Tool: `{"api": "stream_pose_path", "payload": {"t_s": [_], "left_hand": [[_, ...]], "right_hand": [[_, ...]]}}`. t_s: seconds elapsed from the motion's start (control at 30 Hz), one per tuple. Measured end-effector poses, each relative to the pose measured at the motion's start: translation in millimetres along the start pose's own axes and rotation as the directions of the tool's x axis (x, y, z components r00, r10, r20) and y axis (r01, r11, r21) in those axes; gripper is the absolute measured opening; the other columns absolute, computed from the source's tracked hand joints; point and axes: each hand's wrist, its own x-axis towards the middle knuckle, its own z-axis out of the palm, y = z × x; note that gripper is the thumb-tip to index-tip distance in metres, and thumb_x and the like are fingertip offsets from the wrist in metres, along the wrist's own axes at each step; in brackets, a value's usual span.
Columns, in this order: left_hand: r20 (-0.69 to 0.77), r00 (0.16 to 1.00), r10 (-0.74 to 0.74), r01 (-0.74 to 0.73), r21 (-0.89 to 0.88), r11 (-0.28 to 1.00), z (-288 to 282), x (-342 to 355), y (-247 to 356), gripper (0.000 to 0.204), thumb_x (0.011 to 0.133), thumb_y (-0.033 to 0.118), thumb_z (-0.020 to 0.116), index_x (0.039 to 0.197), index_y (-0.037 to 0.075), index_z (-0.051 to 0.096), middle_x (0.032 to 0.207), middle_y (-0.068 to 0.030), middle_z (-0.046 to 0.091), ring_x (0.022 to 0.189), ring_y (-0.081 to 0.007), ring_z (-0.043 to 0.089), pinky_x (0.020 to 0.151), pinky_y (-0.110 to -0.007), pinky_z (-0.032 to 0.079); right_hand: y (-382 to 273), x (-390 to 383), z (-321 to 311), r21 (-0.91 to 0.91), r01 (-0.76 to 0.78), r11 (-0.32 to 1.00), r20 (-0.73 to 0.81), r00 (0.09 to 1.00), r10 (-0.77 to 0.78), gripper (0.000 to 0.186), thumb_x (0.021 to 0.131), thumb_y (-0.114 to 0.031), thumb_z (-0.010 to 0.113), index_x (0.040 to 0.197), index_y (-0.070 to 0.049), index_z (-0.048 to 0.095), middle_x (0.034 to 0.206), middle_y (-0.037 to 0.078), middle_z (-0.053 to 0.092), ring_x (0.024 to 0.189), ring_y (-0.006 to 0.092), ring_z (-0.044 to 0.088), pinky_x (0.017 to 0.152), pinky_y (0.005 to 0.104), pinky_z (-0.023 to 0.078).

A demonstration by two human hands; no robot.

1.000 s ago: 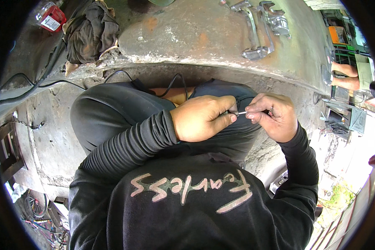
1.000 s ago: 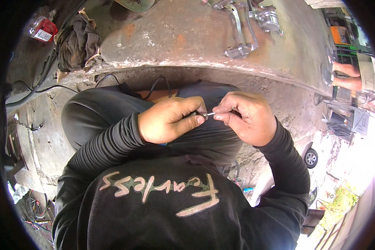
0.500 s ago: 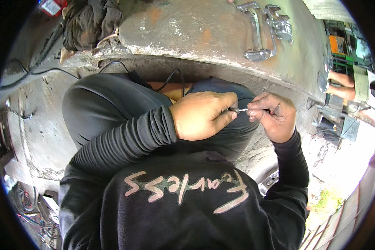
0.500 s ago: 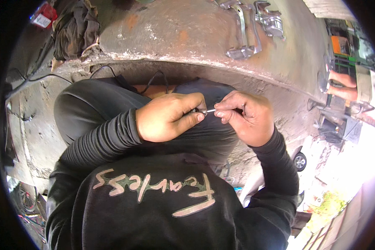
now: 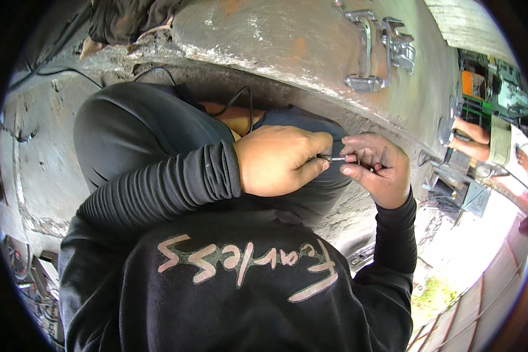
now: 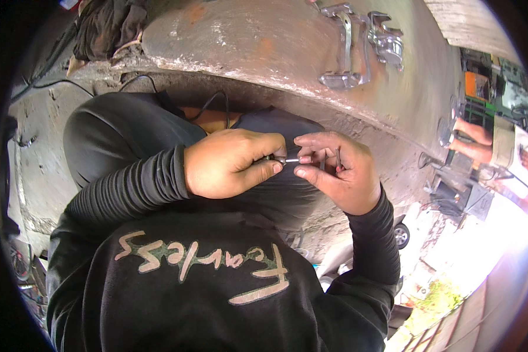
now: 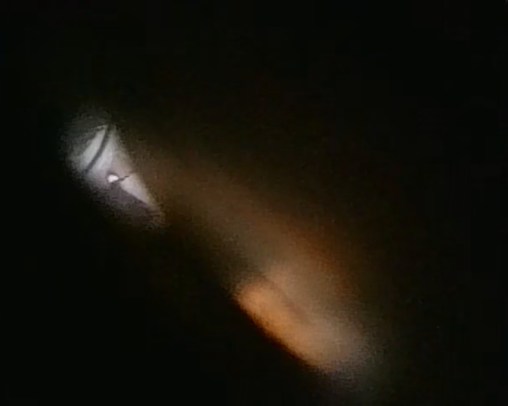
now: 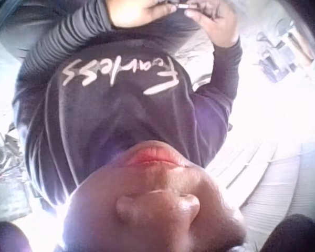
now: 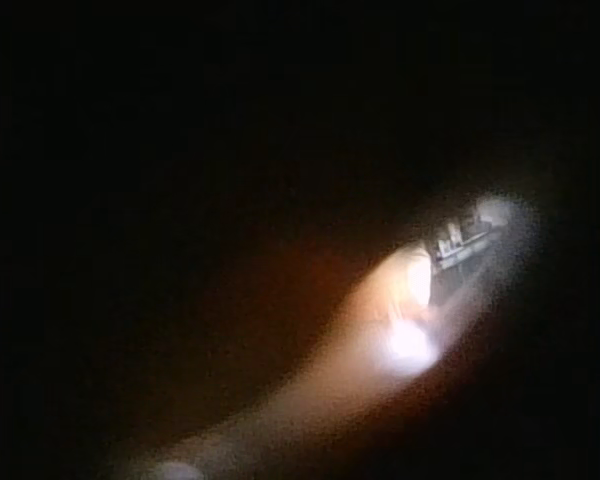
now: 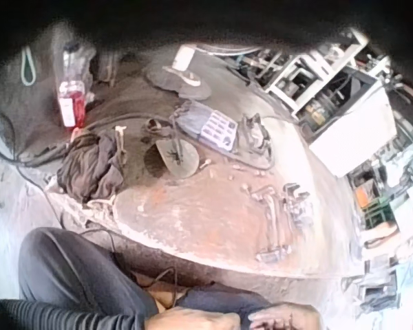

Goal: The person sits on the floor and uses a metal rod to scrape the inside of a curved metal part. They then use a rotary tool with a small bit to work on the same part and a small metal piece. The person switches between tools and objects while seated.

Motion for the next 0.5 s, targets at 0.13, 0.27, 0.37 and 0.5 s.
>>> {"api": "stream_pose_path", "payload": {"t_s": [0.13,0.27,0.37,0.5], "left_hand": [[0.004,0.999,0.041,-0.041,-0.047,0.998,-2.1,1.2,4.0,0.013,0.09,0.014,0.054,0.098,0.003,0.052,0.078,-0.0163,0.06,0.077,-0.034,0.061,0.065,-0.039,0.046],[-0.012,0.996,0.086,-0.086,-0.051,0.995,-0.5,1.0,4.5,0.016,0.09,0.012,0.054,0.103,0.003,0.053,0.077,-0.0134,0.06,0.073,-0.0291,0.062,0.065,-0.035,0.047],[0.033,0.993,0.11,-0.108,-0.064,0.992,1.3,1.1,3.2,0.015,0.091,0.01,0.054,0.105,0.002,0.052,0.076,-0.0094,0.058,0.068,-0.0216,0.06,0.064,-0.03,0.046],[0.072,0.99,0.121,-0.115,-0.086,0.99,3.1,1.3,5.0,0.014,0.092,0.008,0.054,0.103,0.001,0.052,0.074,-0.008,0.057,0.066,-0.0166,0.057,0.063,-0.028,0.044]], "right_hand": [[-3.2,-4.9,-1.5,0.11,-0.072,0.991,0.037,0.997,0.069,0.025,0.081,0.004,0.064,0.105,0.002,0.057,0.093,0.004,0.061,0.084,0.0075,0.057,0.07,0.019,0.045],[0.0,-9.3,1.1,0.16,-0.056,0.986,0.024,0.998,0.052,0.018,0.083,0.0,0.064,0.1,0.0,0.059,0.085,0.001,0.059,0.079,0.0055,0.054,0.068,0.0189,0.043],[1.4,-12.6,0.8,0.059,-0.05,0.997,0.012,0.999,0.05,0.015,0.081,-0.002,0.066,0.095,-0.001,0.061,0.08,0.0,0.059,0.07,0.0044,0.051,0.063,0.0187,0.041],[-2.1,-16.3,2.3,-0.017,0.032,0.999,0.005,0.999,-0.032,0.017,0.076,0.006,0.067,0.091,0.0,0.061,0.082,0.002,0.059,0.068,0.005,0.051,0.06,0.0197,0.04]]}}
